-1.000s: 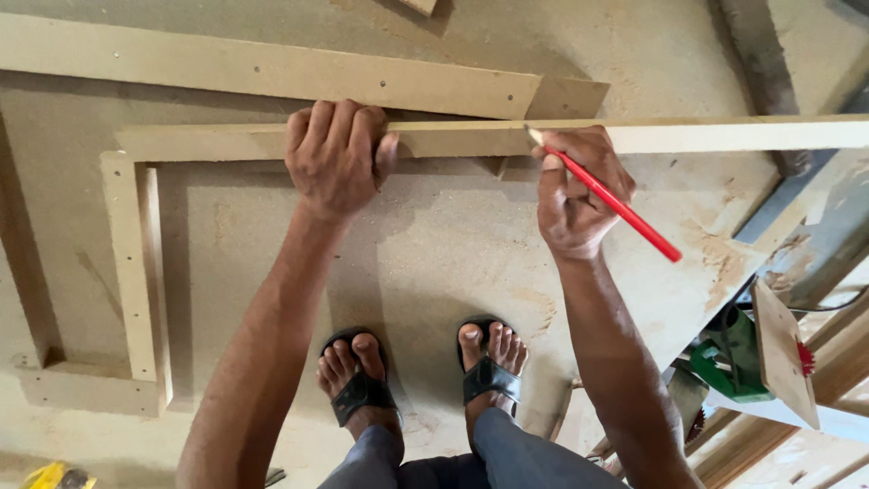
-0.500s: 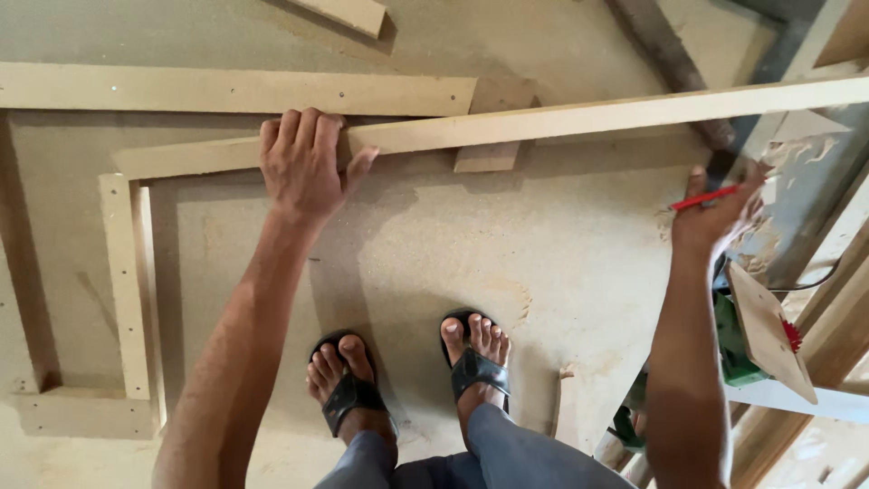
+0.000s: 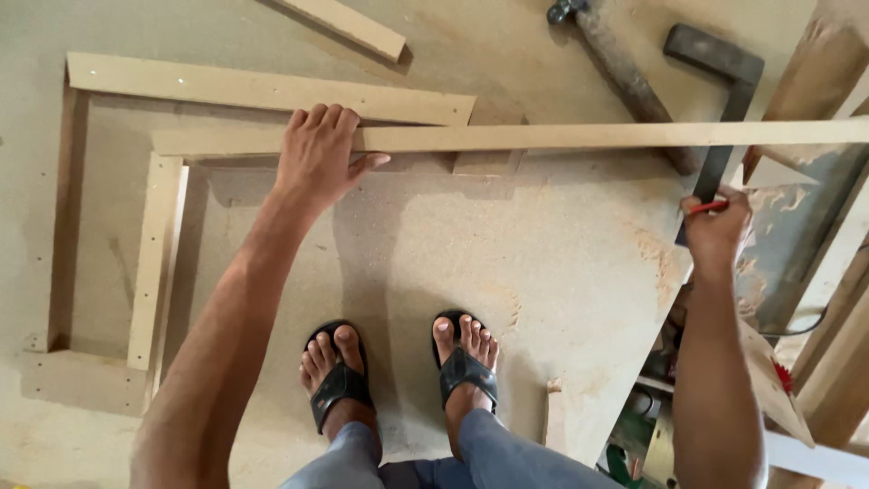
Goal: The person marks and cuts thin wooden strips on a workshop floor using a pencil, a square, and a circular saw.
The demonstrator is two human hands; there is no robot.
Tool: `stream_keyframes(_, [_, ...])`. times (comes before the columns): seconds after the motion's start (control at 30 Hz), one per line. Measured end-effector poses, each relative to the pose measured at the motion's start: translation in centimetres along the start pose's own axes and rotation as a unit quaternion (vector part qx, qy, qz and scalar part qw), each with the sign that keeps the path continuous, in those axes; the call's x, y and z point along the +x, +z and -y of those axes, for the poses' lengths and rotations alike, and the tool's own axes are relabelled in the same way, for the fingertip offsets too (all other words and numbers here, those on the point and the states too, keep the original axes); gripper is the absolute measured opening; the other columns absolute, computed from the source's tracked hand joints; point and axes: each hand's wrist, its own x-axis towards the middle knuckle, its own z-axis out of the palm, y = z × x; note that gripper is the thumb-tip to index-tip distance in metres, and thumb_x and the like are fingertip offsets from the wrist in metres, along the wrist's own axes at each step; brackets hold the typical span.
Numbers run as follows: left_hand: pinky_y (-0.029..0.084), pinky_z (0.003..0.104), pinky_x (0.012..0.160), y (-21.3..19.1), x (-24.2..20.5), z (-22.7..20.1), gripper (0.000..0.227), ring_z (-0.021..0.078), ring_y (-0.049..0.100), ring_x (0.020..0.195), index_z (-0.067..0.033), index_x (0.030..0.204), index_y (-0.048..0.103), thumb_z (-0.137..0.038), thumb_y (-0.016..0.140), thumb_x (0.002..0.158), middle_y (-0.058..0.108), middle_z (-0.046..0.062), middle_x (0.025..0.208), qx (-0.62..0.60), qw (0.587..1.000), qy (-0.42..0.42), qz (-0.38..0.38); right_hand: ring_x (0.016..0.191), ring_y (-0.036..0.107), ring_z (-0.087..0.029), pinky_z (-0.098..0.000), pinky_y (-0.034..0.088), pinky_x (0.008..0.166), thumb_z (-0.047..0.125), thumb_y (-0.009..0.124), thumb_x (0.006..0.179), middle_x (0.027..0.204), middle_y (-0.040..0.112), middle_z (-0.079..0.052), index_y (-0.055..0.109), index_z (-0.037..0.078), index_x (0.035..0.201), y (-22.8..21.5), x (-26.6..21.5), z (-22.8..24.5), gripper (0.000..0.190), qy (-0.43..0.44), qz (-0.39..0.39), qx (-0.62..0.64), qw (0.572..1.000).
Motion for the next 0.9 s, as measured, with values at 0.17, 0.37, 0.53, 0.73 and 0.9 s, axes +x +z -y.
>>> stream_keyframes(0.17, [0.048, 0.046, 0.097, -2.5, -0.5, -0.4, 0.044, 0.0269, 0.062, 0.102, -0.0027, 0.112, 0.066, -0.044, 0.073, 0.097, 0.066, 0.013, 0.106, -0.063, 0.997, 0.023, 0.031, 0.081, 0.064, -0.03, -0.0423, 0.054, 0.077, 0.029, 0.093, 0.089, 0.091, 0.066, -0.015, 0.063, -0.002, 0.098, 1.0, -2.0, -0.2, 0.044, -0.094, -0.042, -0.026, 0.994])
stream_keyframes(0.37, [0.053, 0.04, 0.086, -4.8, -2.1, -2.0, 0.025, 0.0246, 0.063, 0.103, -0.0036, 0.115, 0.067, -0.021, 0.072, 0.097, 0.064, 0.011, 0.114, 0.061, 0.991, 0.054, -0.104, 0.064, 0.062, -0.022, -0.0351, 0.051, 0.057, 0.021, 0.087, 0.092, 0.083, 0.06, -0.011, 0.056, -0.004, 0.097, 1.3, -1.3, -1.6, 0.04, -0.045, 0.041, 0.093, 0.994])
stream_keyframes(0.53, [0.052, 0.033, 0.082, -5.9, -3.9, -2.7, 0.015, 0.0193, 0.063, 0.101, -0.0066, 0.111, 0.064, -0.013, 0.072, 0.099, 0.064, 0.009, 0.12, 0.137, 0.952, 0.125, -0.245, 0.058, 0.058, -0.021, -0.0369, 0.047, 0.049, 0.019, 0.087, 0.09, 0.082, 0.059, -0.01, 0.05, -0.002, 0.101, 3.1, 0.8, -1.9, 0.044, 0.005, 0.013, 0.162, 0.987])
stream_keyframes(0.73, [0.054, 0.033, 0.077, -6.8, -2.5, -2.5, 0.019, 0.0157, 0.064, 0.093, -0.0091, 0.112, 0.068, -0.018, 0.071, 0.096, 0.067, 0.005, 0.109, 0.105, 0.965, 0.116, -0.209, 0.068, 0.06, -0.019, -0.0381, 0.049, 0.058, 0.012, 0.082, 0.089, 0.086, 0.067, -0.013, 0.06, -0.003, 0.097, 4.6, 1.2, -1.7, 0.028, 0.084, -0.025, 0.132, 0.987])
stream_keyframes(0.9, [0.049, 0.031, 0.045, -9.6, -0.5, -2.0, 0.043, 0.015, 0.058, 0.054, -0.0057, 0.102, 0.069, -0.048, 0.07, 0.096, 0.068, 0.006, 0.075, -0.111, 0.983, 0.06, 0.13, 0.073, 0.062, -0.015, -0.0343, 0.052, 0.064, 0.005, 0.084, 0.081, 0.087, 0.066, -0.007, 0.063, -0.004, 0.095, 2.8, -0.9, 0.8, 0.027, 0.051, -0.072, 0.121, 0.989])
